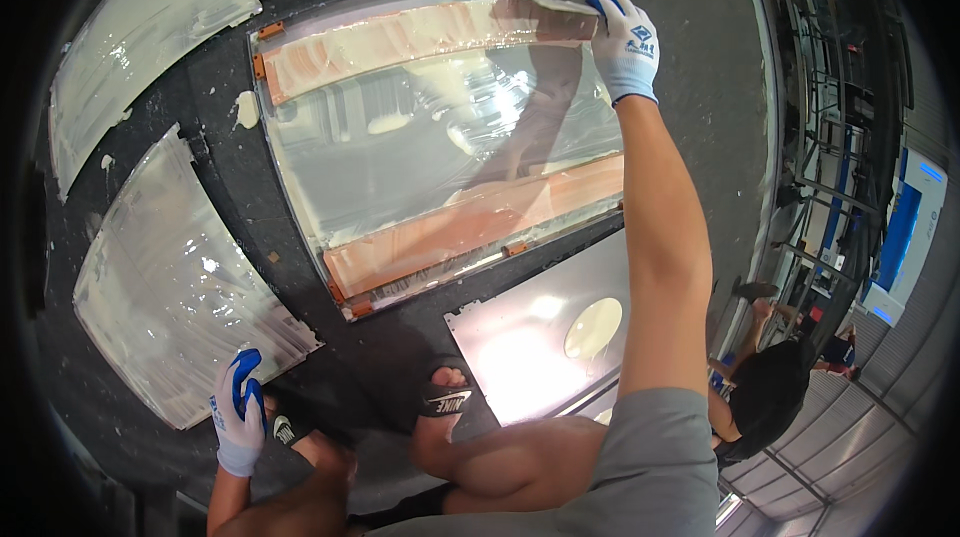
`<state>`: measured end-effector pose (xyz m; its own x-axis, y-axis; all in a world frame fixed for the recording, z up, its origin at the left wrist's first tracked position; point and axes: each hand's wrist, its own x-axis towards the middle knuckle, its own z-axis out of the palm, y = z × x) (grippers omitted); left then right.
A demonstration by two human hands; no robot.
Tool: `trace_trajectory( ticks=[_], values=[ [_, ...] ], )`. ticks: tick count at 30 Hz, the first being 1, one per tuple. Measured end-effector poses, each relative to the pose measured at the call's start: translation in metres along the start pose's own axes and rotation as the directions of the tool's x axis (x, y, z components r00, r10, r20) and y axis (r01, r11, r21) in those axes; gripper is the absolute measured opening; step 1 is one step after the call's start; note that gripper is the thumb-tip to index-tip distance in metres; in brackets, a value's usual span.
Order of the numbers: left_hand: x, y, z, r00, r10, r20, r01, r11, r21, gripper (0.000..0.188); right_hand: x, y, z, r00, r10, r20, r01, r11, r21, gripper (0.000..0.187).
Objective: The person squats on the floor and uses a trowel to spread a thick white paste onto several rectangular panels laid out on the ground. The person repeatedly scoops paste from a metal sheet and smooths it over the panel surfaces.
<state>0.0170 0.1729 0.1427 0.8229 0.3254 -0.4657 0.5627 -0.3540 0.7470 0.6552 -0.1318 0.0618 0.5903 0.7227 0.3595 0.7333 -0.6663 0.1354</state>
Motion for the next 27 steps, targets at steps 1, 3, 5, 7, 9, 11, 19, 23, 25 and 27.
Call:
trace_trajectory(
  ticks=[1,3,5,7,9,11,19,23,25,27],
  values=[
    [0.001,0.0,0.001,1.0,0.016,0.006,-0.017,1.0,0.021,0.033,0.0,-0.002,0.002,1.0,0.003,-0.018,-0.003,1.0,0.005,0.029],
    [0.001,0.002,0.002,0.999,0.017,0.026,-0.019,0.999,0.048,0.033,0.003,-0.006,0.003,0.999,-0.008,-0.037,0.008,1.0,-0.003,0.029],
    [0.001,0.003,0.002,0.999,-0.007,0.052,0.005,0.999,0.048,0.033,0.009,-0.006,0.0,0.998,-0.057,0.011,0.058,0.998,-0.032,0.029],
    [0.001,0.004,0.003,0.993,-0.088,0.082,0.089,0.996,-0.007,0.034,0.017,-0.004,-0.009,0.995,-0.068,0.077,0.066,0.997,0.029,0.027],
    [0.002,0.005,0.005,0.995,-0.08,0.063,0.082,0.996,-0.032,0.036,0.027,-0.001,-0.021,0.977,-0.056,0.206,0.046,0.997,0.054,0.026],
    [0.005,0.006,0.006,1.0,-0.005,0.003,0.005,1.0,-0.013,0.043,0.038,-0.003,-0.031,0.95,-0.115,0.29,0.096,0.992,0.078,0.024],
    [0.011,-0.005,0.002,0.986,0.161,-0.037,-0.159,0.986,0.05,0.044,0.075,-0.102,-0.032,0.919,-0.33,0.217,0.299,0.94,0.165,0.028],
    [0.012,-0.012,0.001,0.972,0.23,-0.056,-0.226,0.972,0.058,0.045,0.084,-0.166,-0.029,0.917,-0.374,0.142,0.345,0.919,0.191,0.033],
    [0.012,-0.012,-0.003,0.979,0.202,-0.034,-0.2,0.979,0.048,0.046,0.087,-0.184,-0.032,0.909,-0.34,0.24,0.311,0.938,0.152,0.034],
    [0.015,-0.01,-0.007,0.971,0.23,-0.063,-0.228,0.973,0.033,0.045,0.09,-0.195,-0.036,0.891,-0.358,0.28,0.325,0.932,0.158,0.034]
  ],
)
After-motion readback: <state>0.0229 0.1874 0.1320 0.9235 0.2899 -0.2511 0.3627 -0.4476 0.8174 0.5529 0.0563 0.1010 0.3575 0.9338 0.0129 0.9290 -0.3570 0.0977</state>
